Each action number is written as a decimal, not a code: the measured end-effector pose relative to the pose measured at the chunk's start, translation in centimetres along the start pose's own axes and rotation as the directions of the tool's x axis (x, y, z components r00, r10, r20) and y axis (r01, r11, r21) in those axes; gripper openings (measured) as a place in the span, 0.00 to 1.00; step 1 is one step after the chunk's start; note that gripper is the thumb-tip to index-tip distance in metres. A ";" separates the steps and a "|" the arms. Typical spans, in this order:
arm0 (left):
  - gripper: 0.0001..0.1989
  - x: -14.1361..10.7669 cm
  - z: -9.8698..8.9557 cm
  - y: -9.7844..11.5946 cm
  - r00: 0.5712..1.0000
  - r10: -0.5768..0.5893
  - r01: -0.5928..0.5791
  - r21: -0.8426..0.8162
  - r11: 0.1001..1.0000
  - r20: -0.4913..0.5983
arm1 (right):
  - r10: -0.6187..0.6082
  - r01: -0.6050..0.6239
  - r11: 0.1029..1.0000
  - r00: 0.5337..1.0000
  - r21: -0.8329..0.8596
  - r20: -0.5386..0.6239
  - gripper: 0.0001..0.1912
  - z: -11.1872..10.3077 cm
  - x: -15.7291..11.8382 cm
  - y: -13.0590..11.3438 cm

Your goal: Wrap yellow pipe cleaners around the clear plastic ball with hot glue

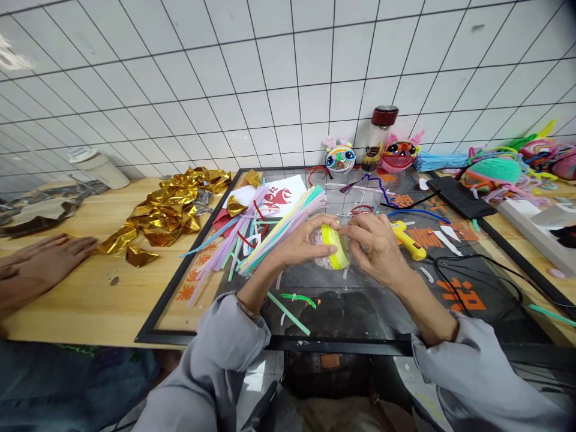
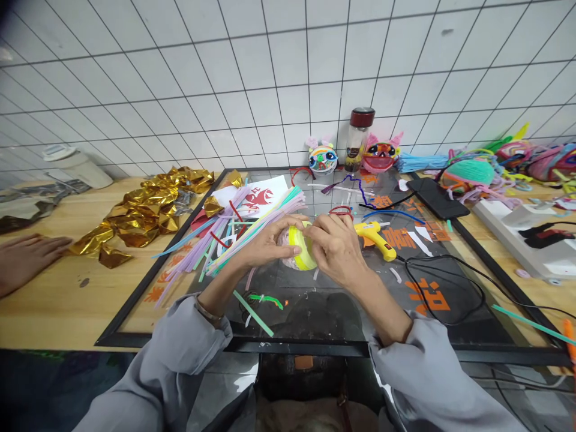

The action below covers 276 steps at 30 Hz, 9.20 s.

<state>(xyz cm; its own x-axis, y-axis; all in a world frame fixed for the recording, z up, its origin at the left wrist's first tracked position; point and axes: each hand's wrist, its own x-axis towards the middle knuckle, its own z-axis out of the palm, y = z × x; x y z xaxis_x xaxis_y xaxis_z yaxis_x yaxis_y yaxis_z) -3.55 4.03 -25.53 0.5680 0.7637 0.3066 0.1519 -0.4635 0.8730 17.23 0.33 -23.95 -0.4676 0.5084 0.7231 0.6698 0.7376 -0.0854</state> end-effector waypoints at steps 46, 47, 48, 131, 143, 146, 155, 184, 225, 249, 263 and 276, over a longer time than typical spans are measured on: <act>0.36 -0.2 0.3 0.8 0.998 0.055 -0.056 0.253 0.966 0.011 | 0.000 -0.002 0.998 1.000 -0.068 -0.031 0.12 0.7 -0.2 -0.1; 0.35 -0.2 0.3 0.8 0.998 0.064 -0.065 0.258 0.964 0.014 | 0.002 -0.004 0.998 1.000 -0.067 -0.028 0.12 0.7 -0.2 -0.1; 0.35 -0.2 0.3 0.7 0.997 0.072 -0.073 0.263 0.962 0.017 | 0.005 -0.007 0.998 1.000 -0.066 -0.024 0.12 0.8 -0.2 -0.1; 0.31 -0.2 0.9 1.3 0.989 0.148 -0.147 0.213 0.966 0.014 | 0.575 -0.577 0.511 0.781 0.638 0.246 0.16 1.7 -0.3 1.5; 0.30 -0.1 1.1 1.0 0.989 0.145 -0.143 0.222 0.964 0.008 | 0.586 -0.581 0.479 0.770 0.658 0.253 0.16 1.7 -0.3 1.4; 0.31 -0.1 1.1 0.9 0.988 0.151 -0.149 0.219 0.964 0.009 | 0.576 -0.571 0.482 0.778 0.665 0.250 0.13 1.7 -0.3 1.4; 0.32 -0.2 1.1 1.2 0.994 0.105 -0.104 0.241 0.965 0.009 | 0.587 -0.550 0.510 0.785 0.662 0.200 0.09 1.9 -0.1 1.3; 0.32 -0.1 1.1 1.3 0.991 0.129 -0.132 0.242 0.961 0.027 | 0.632 -0.585 0.432 0.739 0.687 0.232 0.11 1.8 -0.2 1.1; 0.30 0.0 1.0 1.3 0.996 0.039 -0.023 0.210 0.977 -0.074 | 0.404 -0.375 0.861 0.915 0.345 -0.013 0.12 1.4 -0.6 0.7; 0.28 0.3 1.5 -0.9 0.932 0.199 -0.110 0.289 0.951 -0.302 | -0.118 0.197 0.950 0.945 0.243 -0.305 0.05 1.6 -0.7 -5.1; 0.29 0.2 2.5 -0.3 0.922 0.249 -0.154 0.309 0.939 -0.296 | 0.489 -0.343 0.867 0.721 0.360 -0.491 0.09 1.9 -0.6 -1.9; 0.31 0.2 3.2 0.0 0.916 0.253 -0.150 0.318 0.936 -0.312 | 0.645 -0.460 0.724 0.716 0.514 -0.268 0.09 2.3 0.7 1.4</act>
<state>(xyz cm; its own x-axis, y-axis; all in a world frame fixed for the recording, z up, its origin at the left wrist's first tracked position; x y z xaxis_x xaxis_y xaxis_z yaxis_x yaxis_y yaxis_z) -0.88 2.79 -26.69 0.3065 0.7226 0.6197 0.3140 -0.6913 0.6508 16.46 2.76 -25.13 0.2522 0.7202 0.6463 0.4034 0.5288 -0.7467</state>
